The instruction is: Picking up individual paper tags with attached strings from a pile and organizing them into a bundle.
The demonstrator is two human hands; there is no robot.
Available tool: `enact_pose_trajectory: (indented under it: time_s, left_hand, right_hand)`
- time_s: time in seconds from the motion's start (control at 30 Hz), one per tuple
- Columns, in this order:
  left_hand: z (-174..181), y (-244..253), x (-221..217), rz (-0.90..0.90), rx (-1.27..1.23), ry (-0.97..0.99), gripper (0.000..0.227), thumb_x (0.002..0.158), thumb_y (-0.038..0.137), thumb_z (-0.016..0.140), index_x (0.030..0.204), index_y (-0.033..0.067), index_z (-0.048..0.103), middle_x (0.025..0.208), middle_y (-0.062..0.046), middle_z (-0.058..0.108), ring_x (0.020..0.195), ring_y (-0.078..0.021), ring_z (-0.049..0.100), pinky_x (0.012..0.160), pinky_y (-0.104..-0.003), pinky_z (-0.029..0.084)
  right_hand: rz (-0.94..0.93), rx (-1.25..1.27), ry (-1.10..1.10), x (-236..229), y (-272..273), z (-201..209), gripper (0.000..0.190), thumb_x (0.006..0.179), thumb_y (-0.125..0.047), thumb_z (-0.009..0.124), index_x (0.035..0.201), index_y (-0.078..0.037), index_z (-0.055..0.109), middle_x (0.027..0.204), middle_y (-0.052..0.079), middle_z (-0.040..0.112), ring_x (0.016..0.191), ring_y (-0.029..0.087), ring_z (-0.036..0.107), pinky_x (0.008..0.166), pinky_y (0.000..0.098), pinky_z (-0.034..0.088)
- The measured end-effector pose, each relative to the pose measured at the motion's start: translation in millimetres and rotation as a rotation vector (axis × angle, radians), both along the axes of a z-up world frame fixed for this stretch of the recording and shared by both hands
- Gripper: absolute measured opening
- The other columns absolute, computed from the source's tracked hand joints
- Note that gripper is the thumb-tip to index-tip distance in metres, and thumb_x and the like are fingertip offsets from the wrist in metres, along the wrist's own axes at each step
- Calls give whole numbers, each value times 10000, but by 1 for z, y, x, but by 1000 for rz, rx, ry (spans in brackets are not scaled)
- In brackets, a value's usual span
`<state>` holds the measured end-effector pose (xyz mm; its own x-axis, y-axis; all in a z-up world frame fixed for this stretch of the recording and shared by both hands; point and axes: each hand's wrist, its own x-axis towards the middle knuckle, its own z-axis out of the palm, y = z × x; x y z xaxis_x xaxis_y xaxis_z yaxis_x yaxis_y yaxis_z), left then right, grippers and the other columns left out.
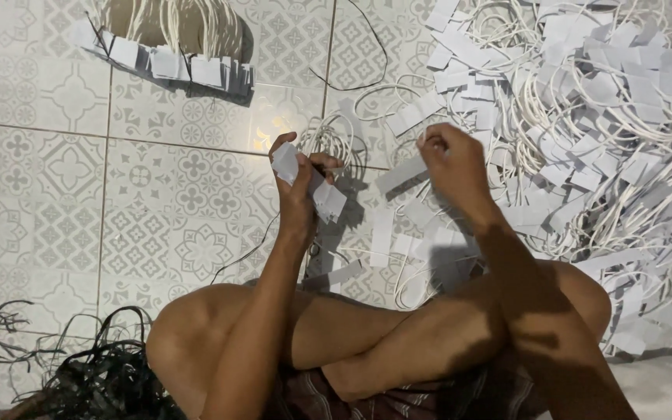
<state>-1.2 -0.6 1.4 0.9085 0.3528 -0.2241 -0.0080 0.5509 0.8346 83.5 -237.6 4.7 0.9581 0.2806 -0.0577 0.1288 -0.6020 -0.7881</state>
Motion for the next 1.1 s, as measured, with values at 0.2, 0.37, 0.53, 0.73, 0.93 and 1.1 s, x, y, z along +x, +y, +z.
enact_pose_trajectory:
  time_s: [0.2, 0.37, 0.53, 0.73, 0.93, 1.1]
  left_hand:
    - [-8, -6, -2, -135, 62, -38, 650, 953, 546, 651, 1410, 254, 292, 1174, -158, 722, 1084, -191, 700, 781, -226, 506]
    - [-11, -19, -9, -257, -21, -112, 909, 759, 403, 866, 1445, 276, 283, 1328, -227, 650, 1142, -226, 680, 930, -309, 550]
    - [-9, -21, -10, -335, -58, -23, 709, 914, 45, 762, 1431, 208, 305, 1141, -231, 722, 1003, -237, 741, 920, -346, 585]
    - [7, -8, -2, -63, -66, 40, 441, 1008, 219, 637, 1377, 205, 396, 670, -73, 611, 668, -216, 700, 777, -368, 617]
    - [8, -1, -4, -74, -169, 47, 455, 1033, 432, 567, 1390, 191, 420, 585, 9, 441, 491, -166, 577, 679, -356, 606]
    - [5, 0, -2, -110, -206, 84, 527, 1017, 531, 506, 1416, 199, 417, 670, -52, 529, 499, -140, 568, 562, -314, 565]
  right_hand:
    - [-288, 645, 569, 1, 2, 6, 238, 928, -86, 731, 1127, -33, 612, 892, 80, 707, 657, 96, 662, 466, 125, 412]
    - [-225, 684, 808, -21, 24, 4, 251, 888, -69, 743, 1091, 14, 622, 828, 144, 698, 604, 145, 668, 420, 159, 390]
    - [-139, 568, 923, -16, 18, 16, 297, 901, -125, 743, 1119, 48, 637, 841, 163, 712, 652, 170, 711, 447, 167, 435]
    - [-24, -99, 335, 20, -39, -11, 309, 838, -138, 785, 1145, -177, 767, 970, 53, 761, 735, 166, 647, 600, 268, 473]
    - [293, -835, 177, 18, -46, -48, 327, 808, -187, 834, 1130, -228, 800, 995, 103, 738, 941, 345, 728, 756, 470, 575]
    - [326, -729, 2, 17, -46, -46, 48, 870, -212, 787, 826, -216, 769, 796, 58, 699, 856, 355, 688, 800, 495, 509]
